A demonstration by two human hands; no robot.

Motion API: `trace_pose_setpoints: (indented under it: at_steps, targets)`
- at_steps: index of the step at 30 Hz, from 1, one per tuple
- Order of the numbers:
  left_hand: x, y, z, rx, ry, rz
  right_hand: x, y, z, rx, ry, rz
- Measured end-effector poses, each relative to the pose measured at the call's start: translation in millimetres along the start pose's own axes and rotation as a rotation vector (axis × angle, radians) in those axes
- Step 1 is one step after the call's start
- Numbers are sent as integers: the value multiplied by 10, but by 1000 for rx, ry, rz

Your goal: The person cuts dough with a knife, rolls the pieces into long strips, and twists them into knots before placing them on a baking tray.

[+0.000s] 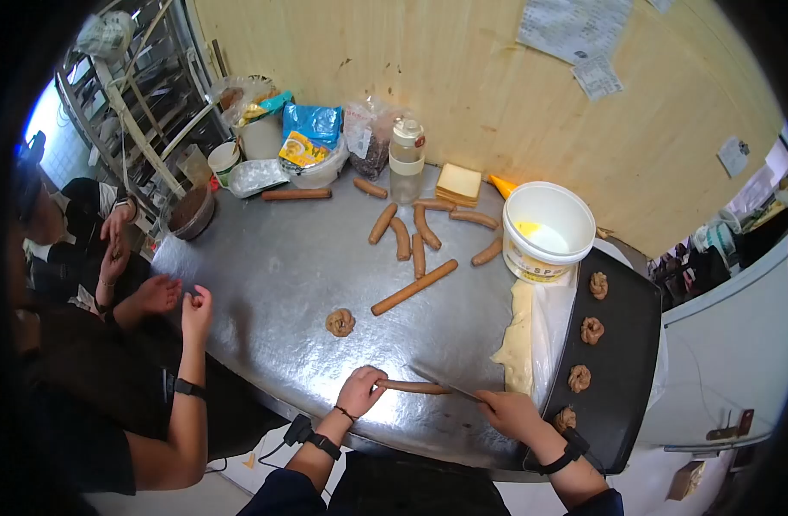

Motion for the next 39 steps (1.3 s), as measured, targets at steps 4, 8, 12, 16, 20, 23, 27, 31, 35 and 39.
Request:
trace_pose_setpoints:
  at_steps: [4, 8, 12, 16, 20, 23, 27, 31, 35, 39]
  targets:
    - [109, 36, -69, 53, 16, -17, 23, 33, -138, 82, -112, 85]
    - [-2, 87, 73, 32, 43, -52, -198, 134, -236, 140, -127, 171]
    - [-13, 112, 68, 54, 24, -35, -258, 164, -199, 145, -152, 167]
    - [-5, 108, 59, 38, 28, -9, -303, 166, -239, 171, -131, 237]
    - [-31, 98, 49, 36, 26, -2, -406, 112, -201, 214, -122, 282]
    - [-35, 92, 46, 43, -3, 16, -433, 143, -242, 224, -154, 266]
    - [-104, 432, 233, -38, 50, -45, -362, 131, -127, 199, -172, 205]
    - [-283, 640, -30, -42, -34, -194, -93, 140, 128, -3, 50, 39]
    - [-421, 1009, -655, -176, -285, -294, 202, 88, 317, -107, 192, -150]
    - [-489, 1086, -1009, -464, -326, -332, 525, 108, 284, -107, 307, -190]
Point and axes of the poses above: each hand's wrist, its own x-axis away from the middle knuckle, its own z-axis out of the back of the hand, y = z × x, the point moved 3 cm from there along -x, towards the middle knuckle, and after that the axes turned 8 degrees about z, right-handed, at the moved point
